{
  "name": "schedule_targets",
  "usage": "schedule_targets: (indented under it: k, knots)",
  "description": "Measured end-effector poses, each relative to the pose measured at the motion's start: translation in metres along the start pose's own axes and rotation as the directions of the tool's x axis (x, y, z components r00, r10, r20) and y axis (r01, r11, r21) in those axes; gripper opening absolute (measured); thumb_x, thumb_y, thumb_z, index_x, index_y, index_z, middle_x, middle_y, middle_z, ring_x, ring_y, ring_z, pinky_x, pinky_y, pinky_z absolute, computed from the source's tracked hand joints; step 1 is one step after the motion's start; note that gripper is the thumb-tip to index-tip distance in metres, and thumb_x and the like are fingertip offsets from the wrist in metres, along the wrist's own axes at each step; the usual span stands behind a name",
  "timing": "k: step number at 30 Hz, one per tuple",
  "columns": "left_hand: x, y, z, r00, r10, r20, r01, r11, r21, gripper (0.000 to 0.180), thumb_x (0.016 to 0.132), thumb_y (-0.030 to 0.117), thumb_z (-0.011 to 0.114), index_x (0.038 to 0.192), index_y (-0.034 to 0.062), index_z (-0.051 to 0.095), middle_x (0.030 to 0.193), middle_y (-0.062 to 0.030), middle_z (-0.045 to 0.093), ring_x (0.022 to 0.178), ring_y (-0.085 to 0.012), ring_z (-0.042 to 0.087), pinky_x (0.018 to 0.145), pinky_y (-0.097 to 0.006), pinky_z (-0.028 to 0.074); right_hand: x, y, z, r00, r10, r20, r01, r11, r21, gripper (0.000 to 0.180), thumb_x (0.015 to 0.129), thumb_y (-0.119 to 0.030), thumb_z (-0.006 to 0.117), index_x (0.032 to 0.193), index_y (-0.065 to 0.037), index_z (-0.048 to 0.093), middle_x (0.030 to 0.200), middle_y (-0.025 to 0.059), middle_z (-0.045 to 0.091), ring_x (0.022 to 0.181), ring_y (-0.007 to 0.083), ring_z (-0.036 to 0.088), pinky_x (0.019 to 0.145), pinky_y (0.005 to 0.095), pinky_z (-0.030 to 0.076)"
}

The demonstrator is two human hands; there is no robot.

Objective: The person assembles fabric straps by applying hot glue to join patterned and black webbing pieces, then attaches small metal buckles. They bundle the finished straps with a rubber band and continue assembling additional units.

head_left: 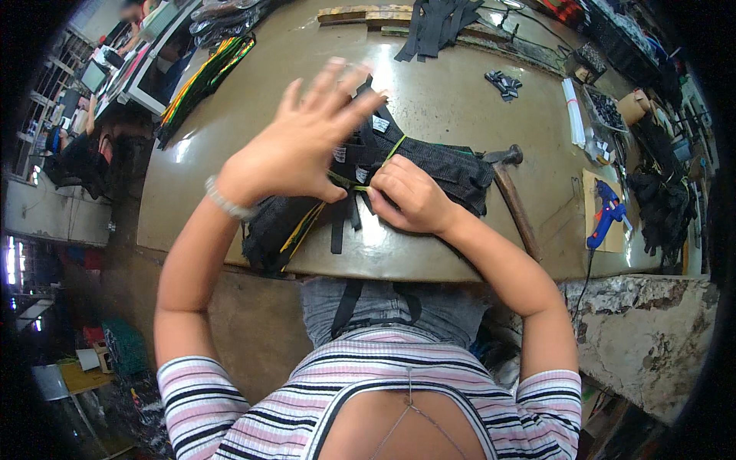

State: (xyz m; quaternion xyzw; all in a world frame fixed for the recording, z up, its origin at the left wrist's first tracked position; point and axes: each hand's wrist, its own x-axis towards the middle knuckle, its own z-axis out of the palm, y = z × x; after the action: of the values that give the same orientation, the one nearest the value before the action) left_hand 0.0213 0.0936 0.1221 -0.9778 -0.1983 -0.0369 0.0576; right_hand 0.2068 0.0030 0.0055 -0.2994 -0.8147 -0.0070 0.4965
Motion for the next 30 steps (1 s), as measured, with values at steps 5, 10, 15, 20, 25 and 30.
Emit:
schedule_targets:
  k: [5,10,15,20,25,30]
  knots:
    - [0.05,-0.002,0.015,0.91,0.218,0.352,-0.219,0.975,-0.037,0.111,0.048,0.037,0.089,0.145,0.012,0.042,0.128,-0.0063,0.058,0.129,-0.0251,0.05,0.116,-0.066,0.015,-0.002,-0.004,-0.005,0.998,0.004,-0.058,-0.007,0.998,-0.055,0.022,0.077,-0.002,0.072,0.096,0.001,0.06,0.087,0.0133,0.061,0.081,0.031,0.06,0.076,0.0397,0.052]
    - [0.036,0.009,0.022,0.941,0.307,0.144,-0.331,0.923,0.197,0.073,0.057,0.034,0.085,0.123,0.0125,0.062,0.117,-0.0032,0.061,0.12,-0.0209,0.053,0.116,-0.058,0.023,-0.003,-0.011,-0.011,0.986,-0.075,-0.146,0.057,0.99,-0.126,0.024,0.078,-0.006,0.074,0.095,-0.001,0.059,0.089,0.012,0.061,0.083,0.0302,0.06,0.077,0.0403,0.053]
    - [0.04,0.004,-0.002,0.934,0.324,0.15,-0.316,0.946,-0.077,0.065,0.069,0.033,0.079,0.128,0.0123,0.062,0.129,-0.0071,0.056,0.127,-0.0245,0.048,0.115,-0.055,0.024,-0.002,-0.011,0.0,0.996,-0.094,-0.01,0.092,0.988,-0.122,0.022,0.081,-0.01,0.07,0.098,-0.001,0.058,0.09,0.0109,0.061,0.089,0.0285,0.062,0.08,0.0379,0.054]
    - [0.072,-0.009,-0.012,0.948,0.014,0.318,0.127,0.899,-0.419,0.042,0.088,0.039,0.069,0.088,-0.0034,0.073,0.074,-0.0176,0.07,0.064,-0.0255,0.067,0.063,-0.035,0.054,-0.004,-0.008,0.003,0.994,-0.096,-0.043,0.09,0.987,-0.133,0.022,0.082,-0.011,0.069,0.099,-0.002,0.058,0.093,0.0103,0.061,0.09,0.0284,0.062,0.08,0.0379,0.054]
    - [0.088,0.002,0.004,0.855,0.163,0.493,0.113,0.869,-0.483,0.032,0.087,0.029,0.071,0.087,-0.0032,0.073,0.073,-0.0138,0.07,0.064,-0.0187,0.067,0.061,-0.033,0.054,-0.004,-0.008,0.0,0.994,-0.097,-0.059,0.087,0.983,-0.164,0.021,0.081,-0.011,0.067,0.099,-0.003,0.059,0.096,0.0092,0.062,0.091,0.0266,0.061,0.079,0.0376,0.053]
    - [0.106,-0.024,0.014,0.897,-0.123,0.424,0.327,0.831,-0.451,0.027,0.09,0.022,0.069,0.091,-0.0043,0.072,0.072,-0.0084,0.069,0.058,-0.014,0.064,0.055,-0.027,0.052,-0.005,-0.022,-0.001,0.988,-0.154,-0.005,0.146,0.949,-0.278,0.022,0.079,-0.014,0.063,0.1,-0.008,0.062,0.107,0.006,0.06,0.093,0.0214,0.058,0.075,0.0332,0.051]
